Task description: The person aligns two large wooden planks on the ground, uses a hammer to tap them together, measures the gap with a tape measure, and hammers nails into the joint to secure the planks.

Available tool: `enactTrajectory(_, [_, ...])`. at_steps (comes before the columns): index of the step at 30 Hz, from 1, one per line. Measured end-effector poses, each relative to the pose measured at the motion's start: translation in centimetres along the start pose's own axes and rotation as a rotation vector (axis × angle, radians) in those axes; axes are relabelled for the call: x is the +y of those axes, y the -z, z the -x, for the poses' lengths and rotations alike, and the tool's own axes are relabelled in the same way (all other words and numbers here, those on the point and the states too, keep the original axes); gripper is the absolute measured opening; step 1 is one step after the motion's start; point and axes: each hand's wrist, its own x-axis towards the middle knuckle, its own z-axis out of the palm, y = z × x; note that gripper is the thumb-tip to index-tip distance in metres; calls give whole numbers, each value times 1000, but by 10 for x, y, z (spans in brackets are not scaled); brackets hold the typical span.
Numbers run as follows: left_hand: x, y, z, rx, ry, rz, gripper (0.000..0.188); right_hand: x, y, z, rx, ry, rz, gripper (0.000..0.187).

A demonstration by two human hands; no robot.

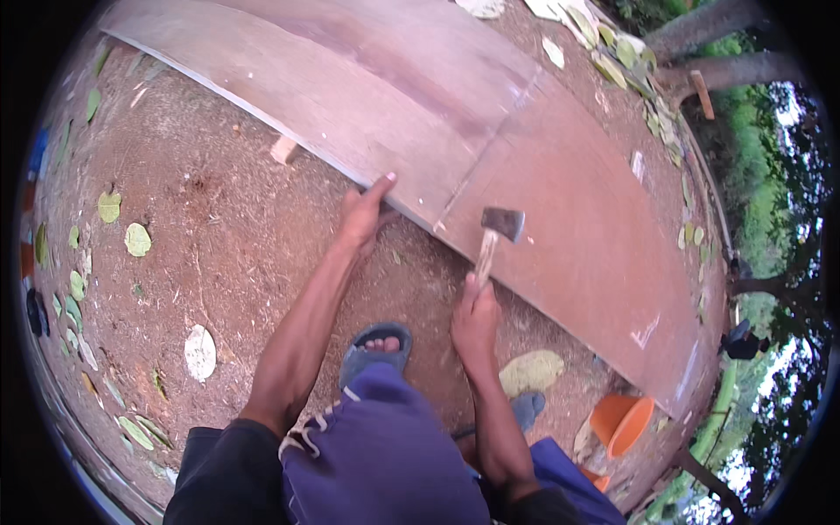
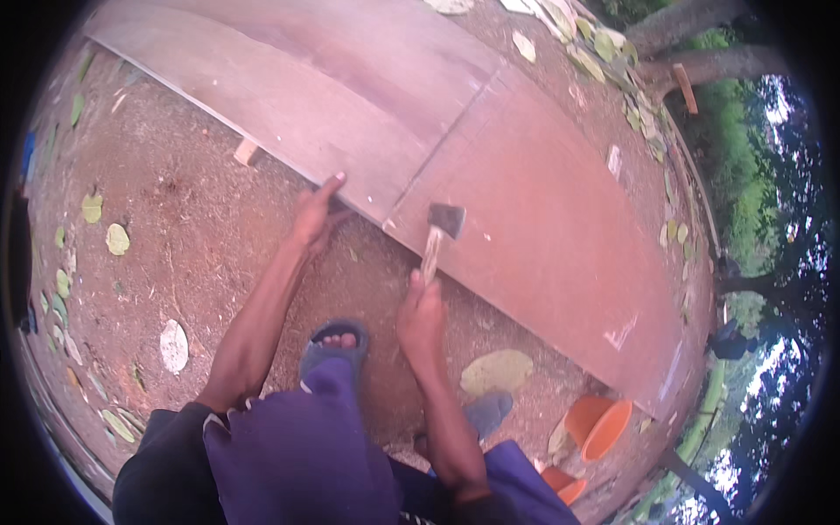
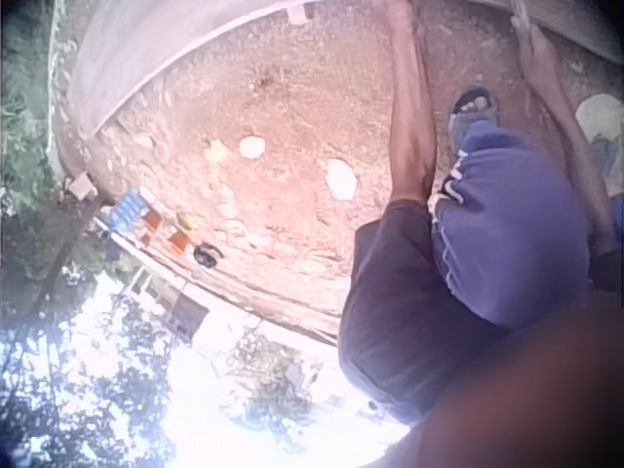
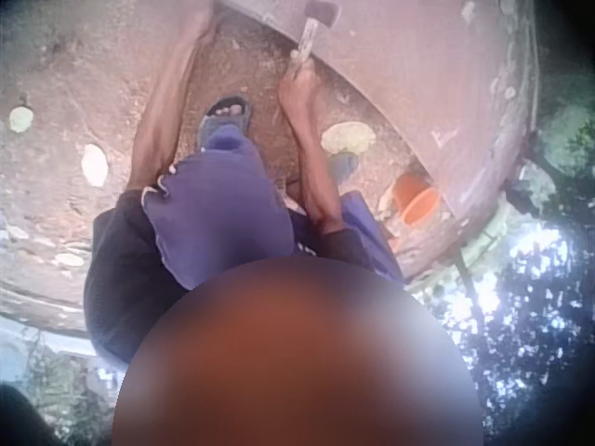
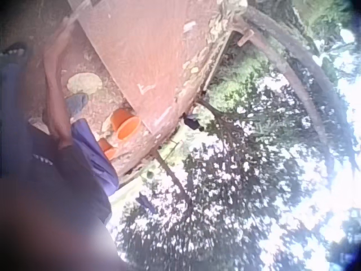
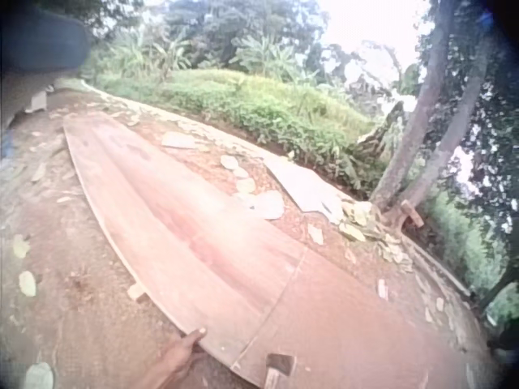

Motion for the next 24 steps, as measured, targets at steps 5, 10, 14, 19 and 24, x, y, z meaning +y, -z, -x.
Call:
enactTrajectory(5, [23, 6, -18, -20, 17, 11, 88, 21, 22, -1, -113, 164, 137, 41])
enactTrajectory(10, [15, -3, -19, -40, 36, -11, 86, 39, 95, -12, -360, 247, 390, 46])
enactTrajectory(14, [-4, 17, 1, -12, 107, -156, 99, 89, 213, 8, -721, 228, 784, 51])
enactTrajectory(19, [-50, -3, 74, 20, 84, -357, 37, 224, 302, 94, -623, -90, 857, 45])
enactTrajectory(24, [-103, -29, 123, -184, 195, -491, 22, 328, 269, 177, -64, -271, 590, 38])
